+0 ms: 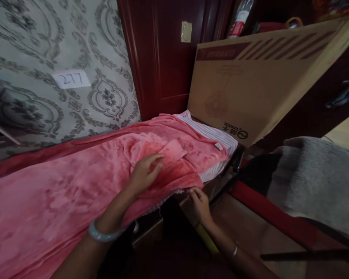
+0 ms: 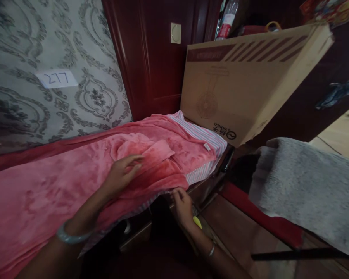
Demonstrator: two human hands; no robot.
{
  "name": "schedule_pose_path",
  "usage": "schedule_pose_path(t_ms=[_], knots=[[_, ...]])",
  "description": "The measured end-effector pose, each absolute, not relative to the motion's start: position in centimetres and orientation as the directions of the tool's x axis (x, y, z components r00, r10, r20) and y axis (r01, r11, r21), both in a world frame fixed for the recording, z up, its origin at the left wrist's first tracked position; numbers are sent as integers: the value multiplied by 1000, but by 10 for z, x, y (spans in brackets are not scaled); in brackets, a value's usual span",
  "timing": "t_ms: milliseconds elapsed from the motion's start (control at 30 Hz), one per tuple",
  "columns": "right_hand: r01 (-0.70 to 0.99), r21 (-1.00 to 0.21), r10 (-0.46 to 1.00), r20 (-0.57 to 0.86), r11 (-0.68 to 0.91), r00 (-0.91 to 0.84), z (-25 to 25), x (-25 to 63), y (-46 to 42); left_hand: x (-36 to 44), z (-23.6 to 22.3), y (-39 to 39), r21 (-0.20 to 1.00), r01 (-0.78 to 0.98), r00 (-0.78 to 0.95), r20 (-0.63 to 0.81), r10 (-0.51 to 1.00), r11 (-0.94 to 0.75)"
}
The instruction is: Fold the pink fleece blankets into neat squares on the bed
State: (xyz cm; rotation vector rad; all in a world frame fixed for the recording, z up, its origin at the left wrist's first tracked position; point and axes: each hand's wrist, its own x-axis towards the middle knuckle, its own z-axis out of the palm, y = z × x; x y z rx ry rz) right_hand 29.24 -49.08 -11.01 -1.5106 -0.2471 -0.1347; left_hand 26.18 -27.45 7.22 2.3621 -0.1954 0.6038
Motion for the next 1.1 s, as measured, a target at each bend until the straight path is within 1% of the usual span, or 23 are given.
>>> schedule_pose_path(t_ms=[67, 100, 133, 167, 200, 267, 333, 367, 400, 467, 533, 567, 633, 700, 767, 833, 867, 900, 933, 967, 1000, 1033, 1100], knots=[[245, -969, -102, 243, 11, 965, -119, 304, -512, 287, 65, -286, 409, -322, 879, 465, -108, -854], [248, -969, -179, 248, -20, 952, -121, 310, -522, 298, 60, -290, 326, -296, 889, 438, -134, -898], [251, -967, -228, 256, -52, 939, -122, 317, -529, 307, 54, -293, 255, -246, 906, 403, -129, -935], [252, -965, -236, 262, -74, 936, -122, 324, -535, 314, 47, -295, 197, -185, 926, 363, -103, -963], [248, -965, -203, 260, -83, 944, -122, 331, -539, 319, 40, -297, 153, -124, 942, 328, -68, -980], [221, -972, -50, 225, -75, 973, -122, 342, -541, 323, 27, -298, 98, -48, 959, 282, -19, -994], [188, -980, 126, 178, -67, 976, -124, 349, -537, 321, 16, -297, 71, -32, 963, 270, -12, -997], [186, -980, 187, 170, -71, 968, -125, 350, -534, 319, 11, -295, 68, -33, 961, 277, -13, -997], [197, -977, 227, 176, -77, 958, -126, 350, -531, 318, 7, -294, 71, -38, 958, 288, -16, -997], [249, -965, 251, 221, -84, 942, -126, 347, -526, 317, 2, -288, 107, -53, 948, 318, -16, -993], [294, -949, 237, 261, -117, 936, -123, 341, -526, 317, -1, -282, 206, -78, 936, 353, -1, -975], [308, -939, 219, 272, -154, 937, -119, 338, -529, 317, -2, -279, 290, -95, 928, 372, 21, -952], [345, -904, 138, 319, -254, 938, -106, 333, -537, 318, -1, -273, 532, -130, 912, 395, 109, -837], [439, -834, 42, 452, -334, 891, -85, 331, -543, 316, 2, -270, 726, -151, 902, 379, 207, -671], [592, -722, 14, 630, -359, 777, -61, 331, -543, 313, 6, -269, 855, -157, 905, 324, 275, -494], [725, -599, 53, 757, -339, 651, -38, 333, -533, 310, 11, -269, 925, -153, 913, 267, 308, -348], [770, -553, 79, 794, -318, 603, -29, 334, -525, 308, 13, -269, 942, -150, 919, 244, 308, -300], [801, -523, 104, 815, -292, 570, -22, 335, -516, 306, 16, -269, 943, -148, 922, 241, 305, -298], [820, -508, 124, 826, -264, 551, -18, 335, -506, 305, 18, -269, 925, -143, 920, 255, 296, -353], [831, -503, 141, 828, -238, 542, -17, 334, -496, 303, 21, -270, 887, -134, 919, 279, 280, -443], [836, -505, 155, 827, -217, 540, -18, 333, -488, 302, 24, -271, 826, -123, 917, 306, 254, -550], [836, -509, 165, 824, -205, 542, -21, 331, -480, 301, 28, -273, 740, -110, 917, 332, 219, -663], [826, -526, 165, 813, -203, 559, -29, 325, -471, 300, 35, -280, 501, -88, 922, 368, 120, -861]])
